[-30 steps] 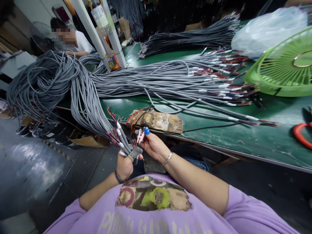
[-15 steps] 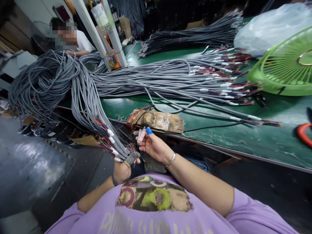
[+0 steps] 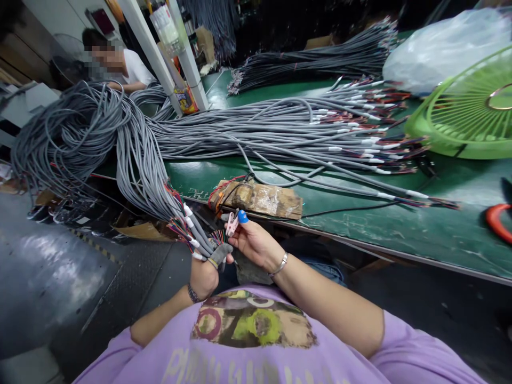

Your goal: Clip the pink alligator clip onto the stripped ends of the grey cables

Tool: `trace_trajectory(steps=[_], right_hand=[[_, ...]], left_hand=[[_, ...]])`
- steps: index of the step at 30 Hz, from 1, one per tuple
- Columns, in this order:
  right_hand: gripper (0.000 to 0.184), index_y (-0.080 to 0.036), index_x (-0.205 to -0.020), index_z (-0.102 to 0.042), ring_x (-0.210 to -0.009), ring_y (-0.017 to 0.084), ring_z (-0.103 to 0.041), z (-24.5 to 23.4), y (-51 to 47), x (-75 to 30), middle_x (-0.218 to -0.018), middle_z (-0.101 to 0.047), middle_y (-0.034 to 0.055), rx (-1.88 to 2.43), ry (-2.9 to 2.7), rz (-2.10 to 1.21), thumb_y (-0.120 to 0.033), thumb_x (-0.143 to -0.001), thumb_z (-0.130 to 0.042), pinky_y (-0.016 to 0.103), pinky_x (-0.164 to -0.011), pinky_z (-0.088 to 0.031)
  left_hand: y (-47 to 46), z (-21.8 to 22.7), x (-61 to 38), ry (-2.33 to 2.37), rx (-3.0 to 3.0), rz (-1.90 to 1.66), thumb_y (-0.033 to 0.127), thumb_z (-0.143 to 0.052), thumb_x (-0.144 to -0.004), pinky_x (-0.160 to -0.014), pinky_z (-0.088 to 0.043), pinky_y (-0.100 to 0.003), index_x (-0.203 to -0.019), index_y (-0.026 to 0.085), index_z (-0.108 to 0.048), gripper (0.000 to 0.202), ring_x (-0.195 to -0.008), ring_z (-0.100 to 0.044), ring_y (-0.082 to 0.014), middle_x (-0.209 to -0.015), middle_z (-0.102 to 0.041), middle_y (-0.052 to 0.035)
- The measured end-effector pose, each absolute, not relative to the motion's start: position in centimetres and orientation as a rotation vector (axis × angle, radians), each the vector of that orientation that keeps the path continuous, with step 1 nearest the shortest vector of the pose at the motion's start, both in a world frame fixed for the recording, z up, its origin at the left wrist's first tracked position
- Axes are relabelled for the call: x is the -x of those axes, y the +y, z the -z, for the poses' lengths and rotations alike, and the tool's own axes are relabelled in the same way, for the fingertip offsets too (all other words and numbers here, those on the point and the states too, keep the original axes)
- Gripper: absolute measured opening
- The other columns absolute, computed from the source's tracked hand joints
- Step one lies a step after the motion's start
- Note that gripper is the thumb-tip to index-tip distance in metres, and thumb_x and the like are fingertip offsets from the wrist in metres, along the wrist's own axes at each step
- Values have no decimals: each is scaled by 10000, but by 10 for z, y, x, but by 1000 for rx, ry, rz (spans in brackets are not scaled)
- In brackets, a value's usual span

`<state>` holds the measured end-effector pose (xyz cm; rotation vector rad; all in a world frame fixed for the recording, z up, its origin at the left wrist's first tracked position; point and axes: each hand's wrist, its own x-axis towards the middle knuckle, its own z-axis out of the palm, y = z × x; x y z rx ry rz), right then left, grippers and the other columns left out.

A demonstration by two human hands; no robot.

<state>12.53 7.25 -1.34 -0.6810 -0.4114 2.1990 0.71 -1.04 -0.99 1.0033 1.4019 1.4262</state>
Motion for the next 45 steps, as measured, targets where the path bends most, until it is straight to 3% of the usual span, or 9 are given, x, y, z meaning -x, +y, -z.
trace_trajectory(steps=[6, 11, 17, 23, 28, 34, 38, 42, 45], right_hand=[[255, -170, -858, -701, -656, 132, -618, 11, 71, -122, -744, -705, 24, 689, -341, -2176, -421, -820, -690, 256, -631, -505], [368, -166, -853, -695, -646, 125, -613, 11, 68, -125, -739, -692, 30, 624, -341, -2237, -527, -838, -624, 234, -599, -498], [449, -167, -821, -674, -662, 120, -617, 18, 66, -137, -768, -685, 36, 624, -350, -2287, -609, -814, -597, 220, -591, -503], [317, -186, -755, -665, -641, 113, -597, 26, 61, -152, -748, -685, 29, 753, -510, -2184, -500, -770, -707, 228, -595, -499], [347, -180, -710, -651, -566, 121, -528, 21, 51, -167, -654, -632, 19, 886, -917, -1933, -514, -709, -745, 252, -539, -441], [354, -181, -662, -641, -559, 127, -475, -18, 34, -169, -608, -575, 12, 695, -1706, -1653, -491, -833, -624, 260, -540, -388], [276, -193, -778, -646, -677, 164, -539, -48, 25, -150, -744, -623, 51, 580, -2081, -1236, -449, -865, -592, 277, -632, -426], [325, -204, -658, -572, -594, 154, -485, -53, 23, -135, -648, -575, 44, 811, -2274, -669, -481, -819, -624, 267, -561, -363], [257, -198, -700, -577, -630, 177, -527, -49, 22, -134, -696, -607, 73, 872, -2335, -455, -415, -836, -592, 282, -576, -373]], left_hand=[[-7, 9, -8, 1398, -1026, -1388, 355, -712, -770, -561, -484, -258, -622, 144, -693, 259, -535, -621, -146, -561, -672, -32], [-9, 9, -5, 1395, -1025, -1412, 348, -720, -763, -601, -507, -273, -627, 151, -698, 241, -546, -622, -146, -565, -670, -28], [-19, 12, -1, 1424, -986, -1446, 358, -729, -753, -543, -473, -257, -588, 152, -682, 268, -507, -594, -133, -545, -668, -29], [-19, 11, 5, 1266, -930, -1408, 401, -734, -755, -594, -492, -273, -815, 153, -738, 255, -583, -652, -156, -656, -724, -52], [-16, 6, 11, 1217, -906, -1335, 461, -696, -779, -635, -486, -264, -951, 145, -731, 362, -723, -694, -184, -816, -753, -99], [-17, 5, 10, 1299, -968, -1360, 493, -688, -765, -548, -434, -251, -855, 143, -735, 364, -485, -532, -112, -503, -599, 5], [-16, 0, 0, 1283, -978, -1457, 433, -775, -663, -614, -482, -282, -843, 155, -707, 338, -591, -567, -144, -655, -668, -17], [-19, 0, -6, 1382, -1233, -1506, 279, -767, -659, -725, -501, -311, -910, 180, -695, 279, -719, -598, -185, -791, -701, -31], [-20, 6, -5, 1441, -1348, -1434, 186, -736, -663, -775, -510, -333, -995, 197, -682, 337, -723, -610, -194, -810, -700, -27]])
